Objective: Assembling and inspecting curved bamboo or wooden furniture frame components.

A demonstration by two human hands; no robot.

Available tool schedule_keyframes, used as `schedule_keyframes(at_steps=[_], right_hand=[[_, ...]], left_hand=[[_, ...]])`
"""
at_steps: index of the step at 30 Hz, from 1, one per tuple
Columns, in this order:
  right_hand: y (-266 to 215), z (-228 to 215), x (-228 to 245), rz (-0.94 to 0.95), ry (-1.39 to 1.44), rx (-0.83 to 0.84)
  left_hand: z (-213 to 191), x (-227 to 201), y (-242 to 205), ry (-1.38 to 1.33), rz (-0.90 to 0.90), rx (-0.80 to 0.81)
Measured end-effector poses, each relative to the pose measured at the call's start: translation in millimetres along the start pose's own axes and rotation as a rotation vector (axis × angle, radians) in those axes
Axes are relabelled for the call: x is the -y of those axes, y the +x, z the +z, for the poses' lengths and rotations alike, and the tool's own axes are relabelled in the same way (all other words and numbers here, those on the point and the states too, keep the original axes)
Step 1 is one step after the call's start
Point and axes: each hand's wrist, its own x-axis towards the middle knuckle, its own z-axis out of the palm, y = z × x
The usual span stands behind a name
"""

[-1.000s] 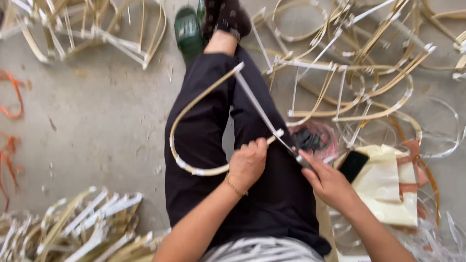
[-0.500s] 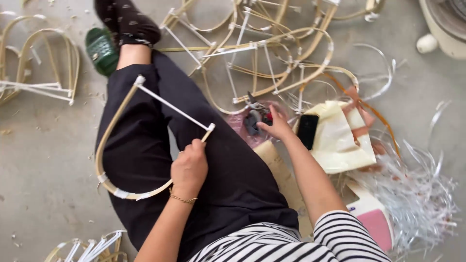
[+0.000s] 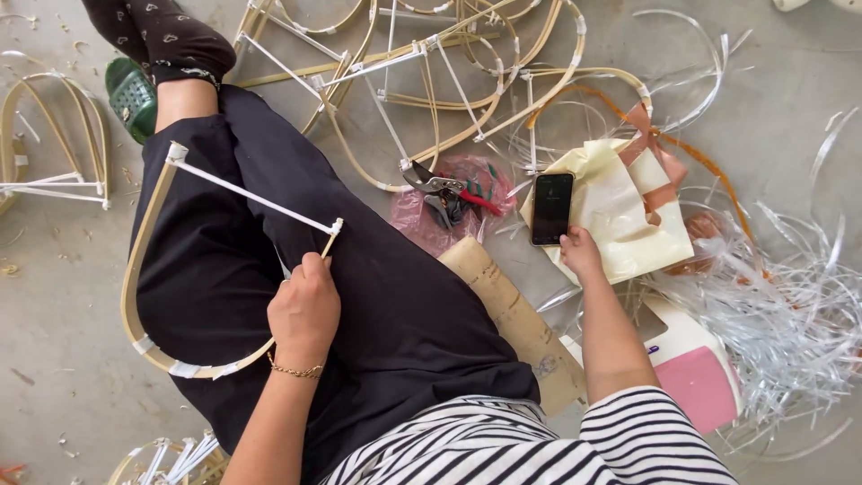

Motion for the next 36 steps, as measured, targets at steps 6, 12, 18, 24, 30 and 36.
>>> schedule_keyframes(at_steps=[6,12,18,24,30,36], right_hand=[[-10.3,6.5,11.1,-0.065,0.014,-0.015],[-1.5,7.8,-5.1,-0.147,0.033,-0.009],[-5.6,2.5,1.9,-0.150,0.011,-0.017],[14.3,-5.3,-16.9,-0.229,-0.015,0.051],[57.1,-14.7,-17.2,-0.353,-0.435,0.038],[42.7,-5.4,116.9,-0.398,-0.570,-0.046]], left_hand=[[-3.3,-4.3,3.4,-0.021,-0.014,0.027],[-15.0,2.8,9.2,-0.106,-0.031,-0.006],[-53.2,14.1,13.2,-0.248,-0.086,0.034],[-106.7,37.2,18.7,-0.416,-0.103,-0.117],[-179.6,81.1,12.5,-0.694,-0.103,-0.218],[-217.4,92.0,-3.8,-1.408,-0.361,0.023]])
